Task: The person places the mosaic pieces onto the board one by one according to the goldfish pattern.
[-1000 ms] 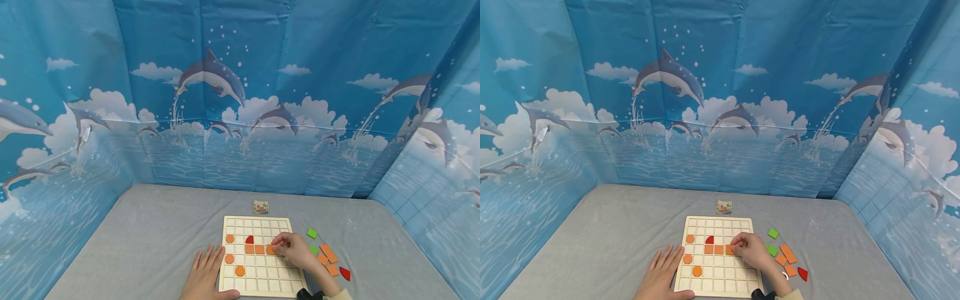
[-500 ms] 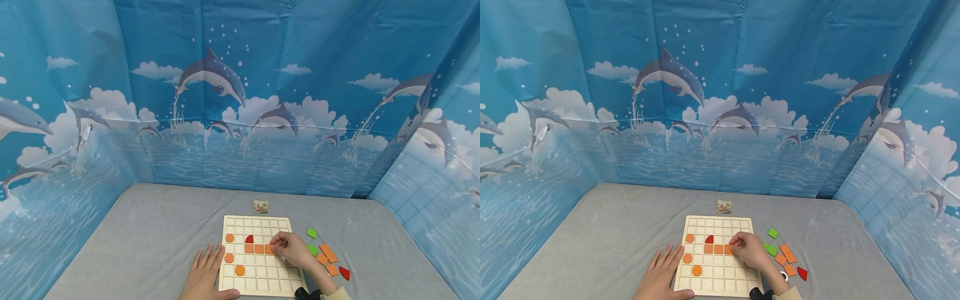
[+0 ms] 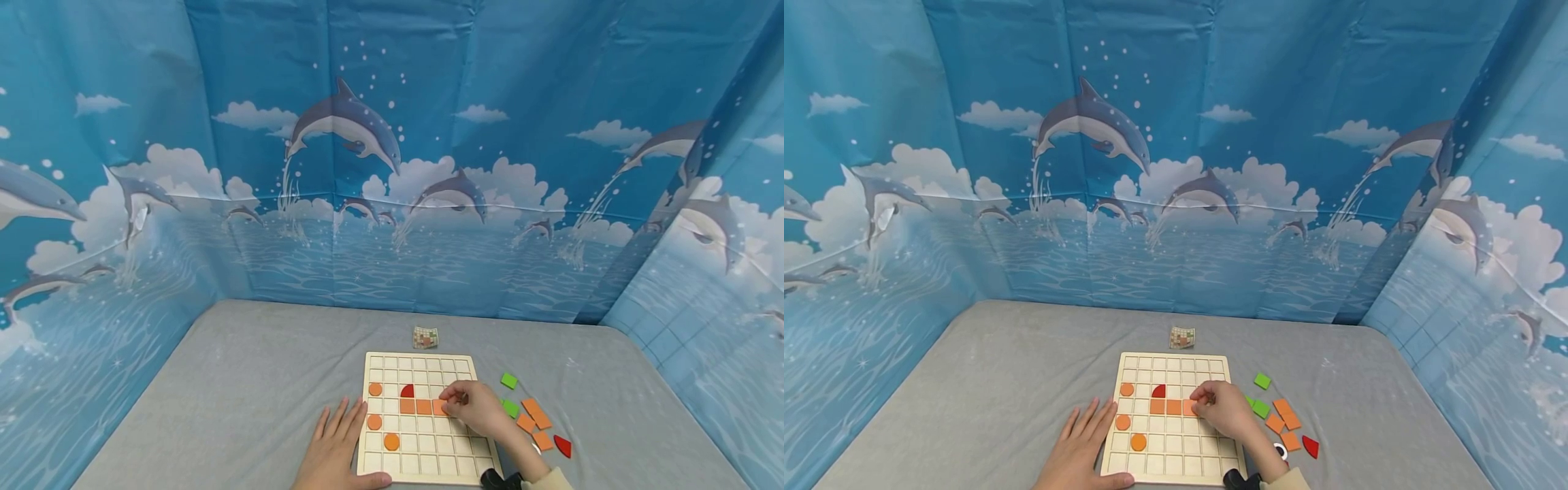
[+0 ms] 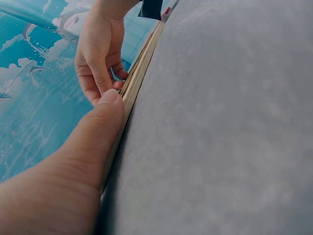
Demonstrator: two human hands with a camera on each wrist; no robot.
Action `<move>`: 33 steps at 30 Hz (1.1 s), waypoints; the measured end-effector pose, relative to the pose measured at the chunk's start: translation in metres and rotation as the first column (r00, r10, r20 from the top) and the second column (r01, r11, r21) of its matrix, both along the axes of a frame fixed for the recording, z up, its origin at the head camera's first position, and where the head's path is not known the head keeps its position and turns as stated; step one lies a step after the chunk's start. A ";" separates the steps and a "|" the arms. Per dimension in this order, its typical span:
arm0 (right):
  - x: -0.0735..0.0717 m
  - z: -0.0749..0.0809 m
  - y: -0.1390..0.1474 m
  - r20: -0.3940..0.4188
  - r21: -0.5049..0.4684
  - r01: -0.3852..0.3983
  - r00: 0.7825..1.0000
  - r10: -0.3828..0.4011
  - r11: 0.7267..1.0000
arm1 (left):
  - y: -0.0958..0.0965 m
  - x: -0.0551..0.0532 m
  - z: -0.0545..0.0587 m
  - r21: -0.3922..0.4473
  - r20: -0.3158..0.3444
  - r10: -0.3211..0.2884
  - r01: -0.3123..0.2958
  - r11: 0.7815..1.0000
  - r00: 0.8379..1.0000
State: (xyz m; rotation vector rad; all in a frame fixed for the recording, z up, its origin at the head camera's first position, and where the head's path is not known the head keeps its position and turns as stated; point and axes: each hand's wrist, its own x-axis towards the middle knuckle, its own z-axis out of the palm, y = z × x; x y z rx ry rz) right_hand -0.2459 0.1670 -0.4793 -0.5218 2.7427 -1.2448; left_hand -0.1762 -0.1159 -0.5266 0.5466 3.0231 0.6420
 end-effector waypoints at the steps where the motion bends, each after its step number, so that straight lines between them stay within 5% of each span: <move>1: 0.000 0.000 0.000 0.000 -0.001 -0.001 1.000 0.001 1.000 | 0.000 0.000 0.000 0.001 -0.001 0.000 0.000 1.000 1.000; 21: 0.003 0.001 -0.002 -0.005 0.027 -0.001 1.000 0.001 1.000 | -0.001 0.001 -0.002 -0.005 -0.036 -0.004 0.004 1.000 0.999; 33: 0.017 0.007 0.012 0.000 -0.018 -0.090 0.996 0.090 0.996 | -0.001 0.001 -0.004 0.012 -0.045 -0.016 0.017 1.000 0.999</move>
